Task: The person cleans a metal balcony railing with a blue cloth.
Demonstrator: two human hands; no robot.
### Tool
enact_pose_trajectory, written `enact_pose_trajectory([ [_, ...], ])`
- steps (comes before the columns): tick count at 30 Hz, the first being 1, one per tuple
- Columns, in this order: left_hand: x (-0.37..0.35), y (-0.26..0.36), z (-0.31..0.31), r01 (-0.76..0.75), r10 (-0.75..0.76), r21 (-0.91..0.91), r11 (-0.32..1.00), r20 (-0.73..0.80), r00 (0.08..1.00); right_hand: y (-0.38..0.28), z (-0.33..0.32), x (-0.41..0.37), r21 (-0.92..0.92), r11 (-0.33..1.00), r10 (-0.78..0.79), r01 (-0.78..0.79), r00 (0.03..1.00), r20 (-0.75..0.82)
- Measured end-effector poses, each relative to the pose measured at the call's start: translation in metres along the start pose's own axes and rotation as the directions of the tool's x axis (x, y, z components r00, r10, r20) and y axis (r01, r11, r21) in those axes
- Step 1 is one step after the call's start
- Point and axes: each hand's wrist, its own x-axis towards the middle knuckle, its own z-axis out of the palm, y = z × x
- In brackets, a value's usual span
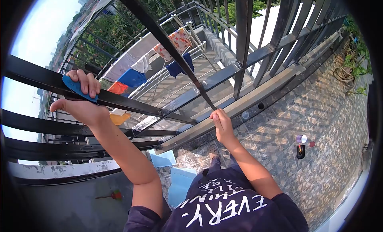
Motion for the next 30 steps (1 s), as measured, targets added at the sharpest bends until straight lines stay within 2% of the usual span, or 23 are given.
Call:
enact_pose_trajectory([
  [2, -0.023, -0.029, -0.006, 0.047, -0.047, -0.006, 0.999, -0.009, 0.999, 0.006, 0.005, -0.01, 0.021, 0.999, 0.04, -0.04, 0.999, 0.003],
  [5, -0.069, -0.081, -0.022, 0.138, -0.138, 0.0, 0.99, -0.05, 0.989, 0.016, 0.01, -0.027, 0.031, 0.994, 0.1, -0.105, 0.987, 0.125],
  [7, -0.104, -0.123, -0.028, 0.155, -0.151, 0.01, 0.988, -0.154, 0.976, 0.014, 0.007, -0.035, 0.029, 0.994, 0.098, -0.105, 0.979, 0.179],
  [8, -0.12, -0.147, -0.036, 0.122, -0.121, -0.002, 0.993, -0.15, 0.981, 0.013, 0.004, -0.038, 0.025, 0.994, 0.098, -0.105, 0.973, 0.207],
  [10, -0.123, -0.152, -0.033, 0.112, -0.088, 0.075, 0.991, -0.269, 0.959, 0.014, 0.002, -0.04, 0.007, 0.994, 0.103, -0.106, 0.973, 0.206],
  [13, -0.116, -0.143, -0.021, 0.163, -0.111, 0.06, 0.985, -0.502, 0.858, 0.012, -0.007, -0.04, -0.045, 0.991, 0.132, -0.125, 0.963, 0.235],
  [14, -0.103, -0.129, -0.019, 0.126, -0.049, 0.133, 0.983, -0.471, 0.881, 0.014, -0.01, -0.04, -0.054, 0.993, 0.117, -0.107, 0.965, 0.234],
  [15, -0.08, -0.097, 0.003, 0.08, -0.033, 0.072, 0.994, -0.499, 0.866, 0.016, -0.012, -0.035, -0.06, 0.995, 0.095, -0.084, 0.969, 0.227],
  [16, -0.056, -0.071, 0.01, 0.039, -0.006, 0.056, 0.998, -0.501, 0.865, 0.02, -0.011, -0.031, -0.089, 0.994, 0.08, -0.068, 0.986, 0.148],
  [17, -0.036, -0.04, 0.018, 0.056, 0.004, 0.125, 0.991, -0.435, 0.9, 0.027, -0.008, -0.031, -0.119, 0.991, 0.073, -0.063, 0.994, 0.082],
  [18, -0.018, -0.006, 0.024, 0.098, -0.049, 0.145, 0.985, -0.308, 0.95, 0.034, -0.005, -0.032, -0.149, 0.987, 0.065, -0.061, 0.998, 0.02],
  [19, -0.001, 0.027, 0.037, 0.172, -0.135, 0.139, 0.975, -0.24, 0.961, 0.04, -0.002, -0.03, -0.108, 0.99, 0.094, -0.094, 0.996, -0.001],
  [20, 0.012, 0.046, 0.025, 0.278, -0.27, 0.117, 0.953, -0.075, 0.96, 0.039, 0.0, -0.027, -0.116, 0.989, 0.088, -0.09, 0.996, -0.028],
  [22, 0.026, 0.043, 0.007, 0.295, -0.279, -0.039, 0.955, 0.228, 0.933, 0.032, -0.002, -0.021, -0.143, 0.986, 0.077, -0.087, 0.994, -0.071],
  [25, 0.018, 0.014, -0.006, 0.25, -0.158, -0.225, 0.942, 0.358, 0.92, 0.041, 0.001, -0.019, -0.153, 0.987, 0.035, -0.043, 0.998, -0.054],
  [26, 0.014, -0.005, -0.019, 0.315, -0.215, -0.239, 0.919, 0.366, 0.905, 0.045, 0.001, -0.024, -0.156, 0.987, 0.015, -0.021, 0.999, -0.042],
  [27, 0.008, -0.03, -0.026, 0.423, -0.196, -0.28, 0.862, 0.585, 0.787, 0.048, 0.0, -0.029, -0.136, 0.99, 0.048, -0.05, 0.999, -0.021],
  [28, -0.002, -0.055, -0.035, 0.526, -0.214, -0.315, 0.79, 0.663, 0.718, 0.05, -0.001, -0.034, -0.115, 0.991, 0.075, -0.075, 0.997, -0.003],
  [29, -0.018, -0.07, -0.04, 0.54, -0.245, -0.334, 0.773, 0.627, 0.739, 0.051, -0.001, -0.038, -0.093, 0.991, 0.102, -0.101, 0.995, 0.007],
  [30, -0.038, -0.084, -0.043, 0.444, -0.25, -0.342, 0.828, 0.484, 0.839, 0.051, -0.003, -0.042, -0.086, 0.989, 0.124, -0.121, 0.992, 0.022],
])
